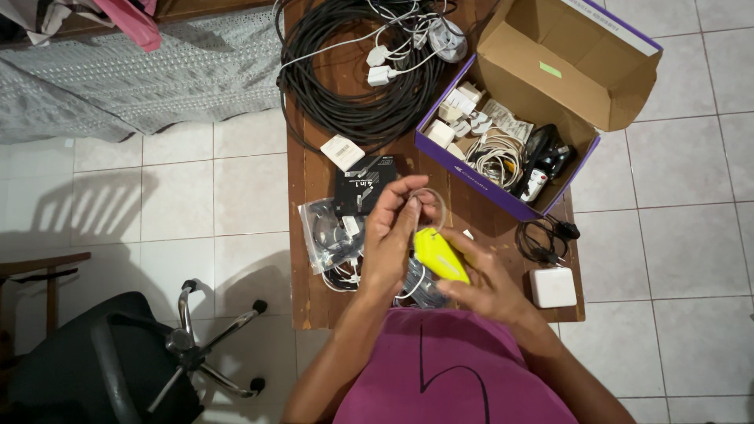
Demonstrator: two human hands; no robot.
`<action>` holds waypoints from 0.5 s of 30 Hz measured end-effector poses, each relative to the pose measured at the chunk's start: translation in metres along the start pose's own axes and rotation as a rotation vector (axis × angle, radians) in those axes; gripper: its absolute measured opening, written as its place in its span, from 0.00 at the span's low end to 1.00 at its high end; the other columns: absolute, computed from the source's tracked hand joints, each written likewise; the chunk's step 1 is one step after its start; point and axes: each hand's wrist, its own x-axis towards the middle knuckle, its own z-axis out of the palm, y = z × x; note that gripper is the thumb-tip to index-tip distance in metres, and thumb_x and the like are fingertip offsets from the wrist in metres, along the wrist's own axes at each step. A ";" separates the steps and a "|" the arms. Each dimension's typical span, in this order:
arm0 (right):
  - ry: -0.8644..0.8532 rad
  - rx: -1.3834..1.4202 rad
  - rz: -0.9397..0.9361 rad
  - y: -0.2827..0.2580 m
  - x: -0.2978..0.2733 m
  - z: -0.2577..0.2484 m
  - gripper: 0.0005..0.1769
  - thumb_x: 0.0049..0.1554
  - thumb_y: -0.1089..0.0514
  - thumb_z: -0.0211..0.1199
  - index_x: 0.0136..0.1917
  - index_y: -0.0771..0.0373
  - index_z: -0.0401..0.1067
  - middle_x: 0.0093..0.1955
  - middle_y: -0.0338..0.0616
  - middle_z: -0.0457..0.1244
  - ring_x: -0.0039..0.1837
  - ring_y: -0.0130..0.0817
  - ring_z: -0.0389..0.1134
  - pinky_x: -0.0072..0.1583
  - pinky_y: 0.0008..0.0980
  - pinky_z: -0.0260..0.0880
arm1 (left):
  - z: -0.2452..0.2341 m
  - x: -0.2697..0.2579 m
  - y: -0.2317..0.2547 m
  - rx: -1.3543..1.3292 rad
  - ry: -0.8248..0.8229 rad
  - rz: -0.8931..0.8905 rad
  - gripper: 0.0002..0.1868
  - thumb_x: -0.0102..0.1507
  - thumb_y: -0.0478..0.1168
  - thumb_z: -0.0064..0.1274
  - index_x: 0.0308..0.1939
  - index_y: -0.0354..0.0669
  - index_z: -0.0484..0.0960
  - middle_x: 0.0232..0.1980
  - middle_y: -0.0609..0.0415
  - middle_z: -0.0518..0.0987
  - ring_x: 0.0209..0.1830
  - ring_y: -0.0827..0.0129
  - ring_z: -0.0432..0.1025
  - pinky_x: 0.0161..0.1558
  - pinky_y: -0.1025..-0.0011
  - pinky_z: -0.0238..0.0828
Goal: The person sorts through a pile of cables and adapters on a wooden table, picking up items, inspecting connectors, and placing them into a cardboard box. They handle various cables, power adapters, and a small yellow box, organizing them methodically.
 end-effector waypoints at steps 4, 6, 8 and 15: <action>0.193 -0.301 -0.205 -0.028 0.000 0.016 0.43 0.45 0.56 0.75 0.70 0.70 0.63 0.61 0.48 0.65 0.61 0.33 0.69 0.59 0.31 0.72 | -0.002 0.002 -0.006 -0.362 -0.091 -0.100 0.14 0.73 0.37 0.49 0.61 0.37 0.75 0.43 0.55 0.77 0.42 0.74 0.72 0.53 0.72 0.72; 0.160 -0.083 -0.233 -0.034 0.002 0.018 0.44 0.46 0.58 0.76 0.71 0.70 0.61 0.65 0.48 0.61 0.64 0.32 0.66 0.61 0.31 0.71 | 0.002 0.005 -0.011 -0.452 -0.090 -0.102 0.11 0.74 0.39 0.49 0.58 0.38 0.75 0.42 0.56 0.76 0.40 0.73 0.72 0.63 0.67 0.76; 0.122 0.113 -0.219 -0.031 0.004 0.017 0.40 0.50 0.59 0.73 0.72 0.69 0.60 0.66 0.46 0.61 0.65 0.31 0.66 0.62 0.30 0.72 | 0.002 0.005 -0.012 -0.408 -0.099 -0.071 0.09 0.73 0.42 0.48 0.53 0.42 0.73 0.42 0.54 0.77 0.42 0.70 0.73 0.64 0.65 0.75; 0.013 0.701 0.069 0.010 0.008 0.006 0.29 0.59 0.62 0.66 0.71 0.67 0.65 0.58 0.44 0.66 0.58 0.30 0.68 0.56 0.30 0.72 | -0.005 0.004 -0.038 -0.389 -0.224 -0.068 0.12 0.77 0.47 0.48 0.51 0.42 0.73 0.47 0.50 0.77 0.48 0.70 0.69 0.54 0.70 0.66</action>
